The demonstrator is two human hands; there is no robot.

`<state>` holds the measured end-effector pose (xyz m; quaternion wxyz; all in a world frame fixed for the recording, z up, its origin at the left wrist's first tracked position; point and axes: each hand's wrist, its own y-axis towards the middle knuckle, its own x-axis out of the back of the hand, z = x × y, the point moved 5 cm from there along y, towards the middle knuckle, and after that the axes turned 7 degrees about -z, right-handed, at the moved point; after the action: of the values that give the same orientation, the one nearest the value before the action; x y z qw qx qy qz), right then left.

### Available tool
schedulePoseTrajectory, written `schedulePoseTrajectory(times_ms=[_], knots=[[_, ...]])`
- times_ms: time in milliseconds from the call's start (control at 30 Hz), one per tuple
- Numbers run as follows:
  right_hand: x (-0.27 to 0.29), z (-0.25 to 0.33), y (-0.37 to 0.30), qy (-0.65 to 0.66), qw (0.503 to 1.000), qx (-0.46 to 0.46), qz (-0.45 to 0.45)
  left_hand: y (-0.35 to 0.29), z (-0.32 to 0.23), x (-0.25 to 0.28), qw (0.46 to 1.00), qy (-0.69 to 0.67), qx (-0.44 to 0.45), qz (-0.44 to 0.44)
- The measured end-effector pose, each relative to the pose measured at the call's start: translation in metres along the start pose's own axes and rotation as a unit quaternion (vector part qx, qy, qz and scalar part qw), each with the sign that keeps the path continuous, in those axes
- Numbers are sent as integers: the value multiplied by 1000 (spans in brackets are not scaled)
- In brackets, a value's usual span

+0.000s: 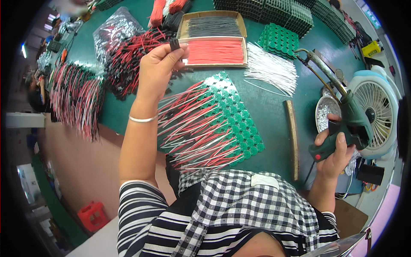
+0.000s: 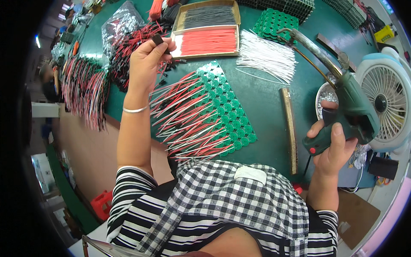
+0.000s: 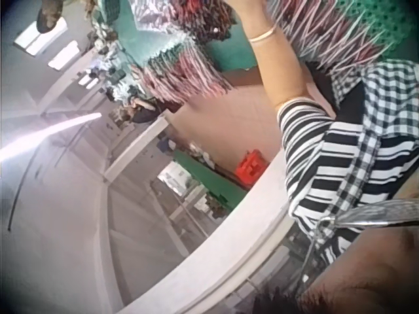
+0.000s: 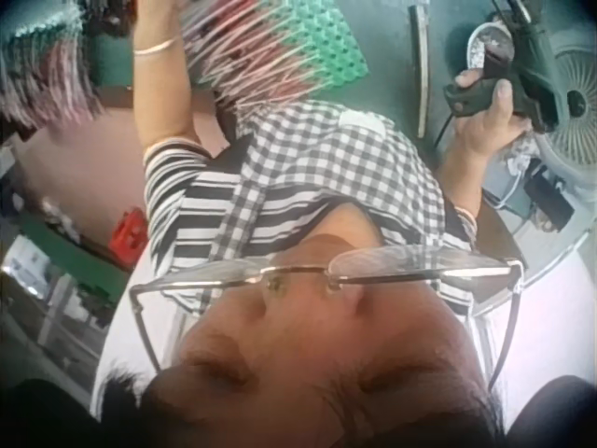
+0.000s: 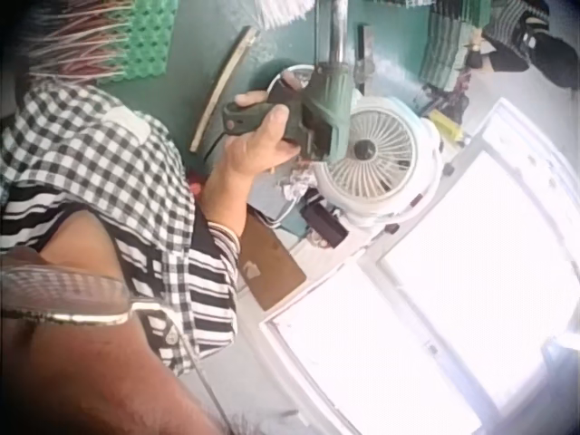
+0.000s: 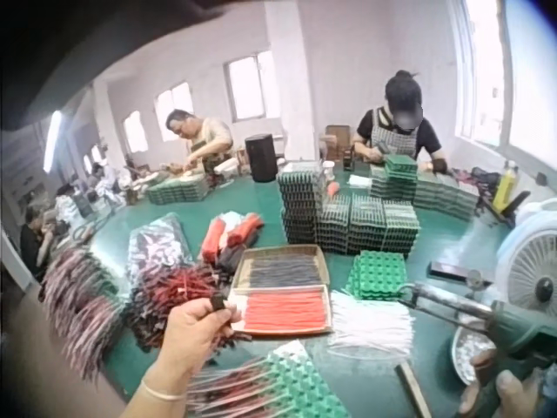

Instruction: The person solders wires onto a circuit board, positioning wires onto the board by hand and attaching them with a handheld soldering tool.

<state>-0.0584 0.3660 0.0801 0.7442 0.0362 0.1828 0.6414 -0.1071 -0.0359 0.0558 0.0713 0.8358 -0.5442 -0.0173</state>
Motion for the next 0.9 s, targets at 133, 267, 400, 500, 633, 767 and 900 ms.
schedulePoseTrajectory(times_ms=[133, 267, 400, 500, 633, 767, 900], knots=[[-25, 13, 13, -43, 997, 38, 60, -35, -50, -56, 912, 283, -202, 217], [-74, -7, 13, -141, 968, 45, 202, -89, -56, -115, 814, 313, -132, 471], [-125, -27, 2, -169, 955, 114, 213, -104, -52, -128, 816, 259, -72, 511], [-129, -46, 6, -90, 979, -3, 185, -100, -51, -125, 817, 276, -62, 503], [-124, -34, 21, 5, 984, -26, 179, -93, -47, -101, 846, 249, 106, 460], [-104, -26, 43, -173, 952, 77, 242, -77, -41, -68, 865, 281, 47, 414], [-84, 2, 55, -305, 883, 216, 284, -66, -73, -30, 817, 435, -330, 184]])
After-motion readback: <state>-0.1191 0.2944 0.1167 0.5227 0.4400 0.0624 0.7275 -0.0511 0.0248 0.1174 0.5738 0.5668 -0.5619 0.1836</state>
